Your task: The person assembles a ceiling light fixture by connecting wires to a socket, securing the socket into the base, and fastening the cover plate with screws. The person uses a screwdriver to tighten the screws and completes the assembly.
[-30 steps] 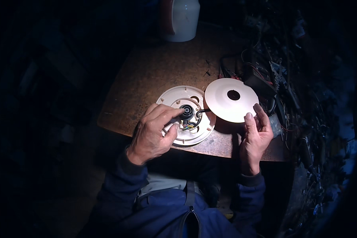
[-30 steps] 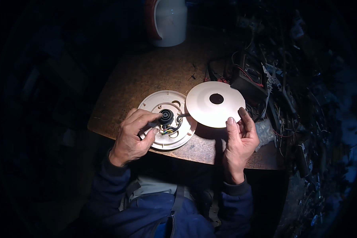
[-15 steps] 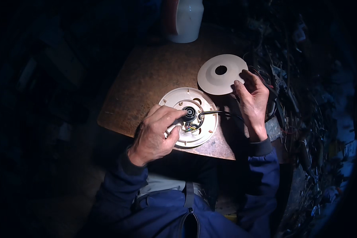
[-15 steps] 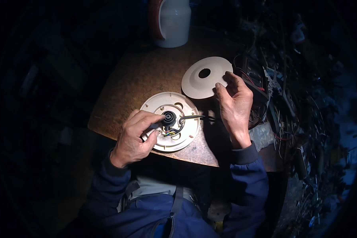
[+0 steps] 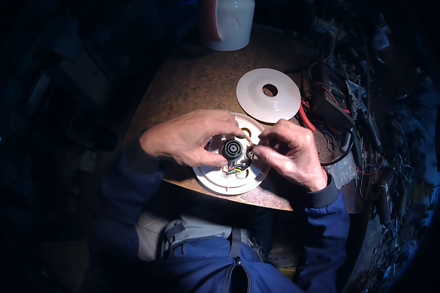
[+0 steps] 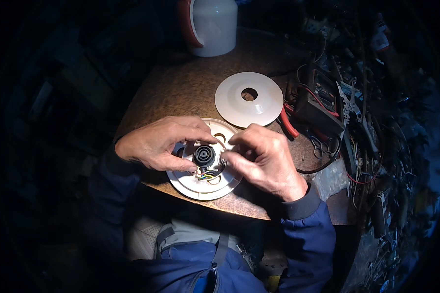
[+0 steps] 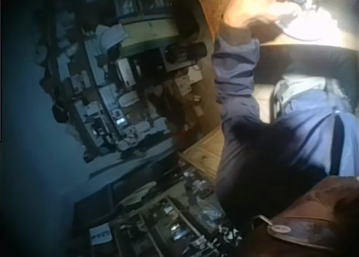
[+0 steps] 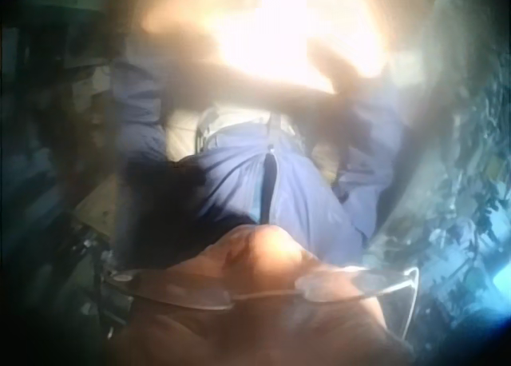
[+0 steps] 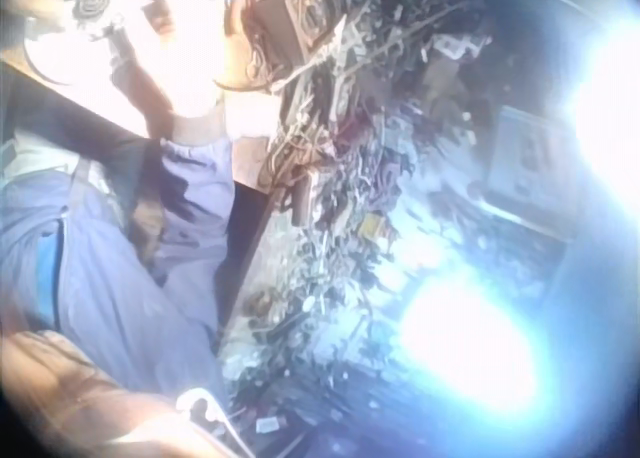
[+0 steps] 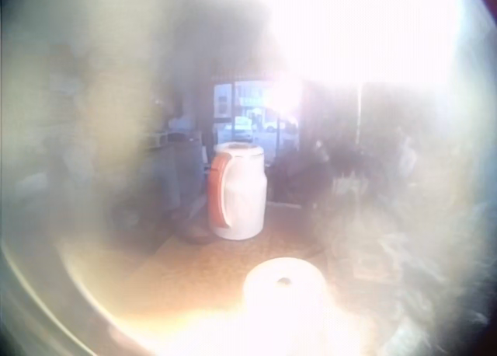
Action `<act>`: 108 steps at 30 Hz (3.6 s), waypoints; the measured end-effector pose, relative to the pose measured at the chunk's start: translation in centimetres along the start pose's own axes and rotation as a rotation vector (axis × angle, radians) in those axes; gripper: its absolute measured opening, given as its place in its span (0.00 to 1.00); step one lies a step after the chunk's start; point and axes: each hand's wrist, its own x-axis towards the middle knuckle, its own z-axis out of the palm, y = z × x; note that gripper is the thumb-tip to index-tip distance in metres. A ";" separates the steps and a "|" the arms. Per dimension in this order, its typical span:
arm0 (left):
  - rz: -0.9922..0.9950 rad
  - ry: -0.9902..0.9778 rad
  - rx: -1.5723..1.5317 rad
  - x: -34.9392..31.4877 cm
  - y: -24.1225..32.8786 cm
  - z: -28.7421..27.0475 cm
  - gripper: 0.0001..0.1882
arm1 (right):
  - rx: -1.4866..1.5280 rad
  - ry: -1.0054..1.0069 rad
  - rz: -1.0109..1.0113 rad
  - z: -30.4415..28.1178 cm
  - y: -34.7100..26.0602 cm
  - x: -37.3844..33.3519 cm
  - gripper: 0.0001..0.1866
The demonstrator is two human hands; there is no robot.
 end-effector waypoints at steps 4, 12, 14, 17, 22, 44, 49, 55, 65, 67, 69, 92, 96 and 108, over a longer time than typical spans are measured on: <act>0.029 -0.042 -0.059 0.5 -0.9 0.2 0.33 | -0.017 -0.164 -0.082 0.2 -0.2 -0.2 0.29; 0.057 0.017 -0.013 0.6 -0.9 0.7 0.29 | -0.163 -0.220 -0.113 0.5 -1.1 0.0 0.36; 0.050 0.019 -0.020 0.6 -0.9 0.7 0.29 | -0.156 -0.229 -0.095 0.4 -1.1 0.0 0.36; 0.046 0.035 -0.012 0.6 -0.6 0.7 0.28 | -0.164 -0.208 -0.132 0.6 -0.7 0.0 0.36; 0.023 0.027 -0.032 0.6 -0.7 0.7 0.28 | -0.152 -0.213 -0.117 0.6 -0.9 0.1 0.35; -0.106 0.073 -0.173 0.8 -0.4 0.5 0.26 | -0.145 -0.159 -0.192 1.6 -0.9 -0.3 0.13; -0.090 0.093 -0.247 0.7 -0.9 0.7 0.25 | -0.210 -0.144 -0.252 1.9 -1.1 -0.2 0.12; -0.109 0.082 -0.429 0.8 -1.3 0.8 0.27 | -0.206 -0.144 -0.208 2.3 -0.6 -0.3 0.09; -0.171 0.069 -0.686 0.9 -1.4 0.6 0.29 | -0.243 -0.150 -0.048 3.3 -1.9 0.2 0.09; -0.149 0.068 -0.680 1.0 -1.6 0.7 0.30 | -0.232 -0.158 -0.035 3.1 -1.9 0.2 0.10; -0.085 0.123 -0.686 0.8 -1.6 1.0 0.30 | -0.198 -0.157 -0.038 2.9 -1.9 0.2 0.10; -0.094 0.116 -0.396 0.0 0.2 0.2 0.26 | -0.156 -0.163 0.032 3.1 -2.5 0.4 0.07; -0.160 0.089 -0.325 0.1 0.7 -0.1 0.22 | -0.174 -0.148 0.041 3.1 -2.6 0.2 0.07; -0.215 0.117 -0.645 -0.5 0.5 0.4 0.16 | -0.168 -0.152 0.051 3.1 -2.6 0.3 0.08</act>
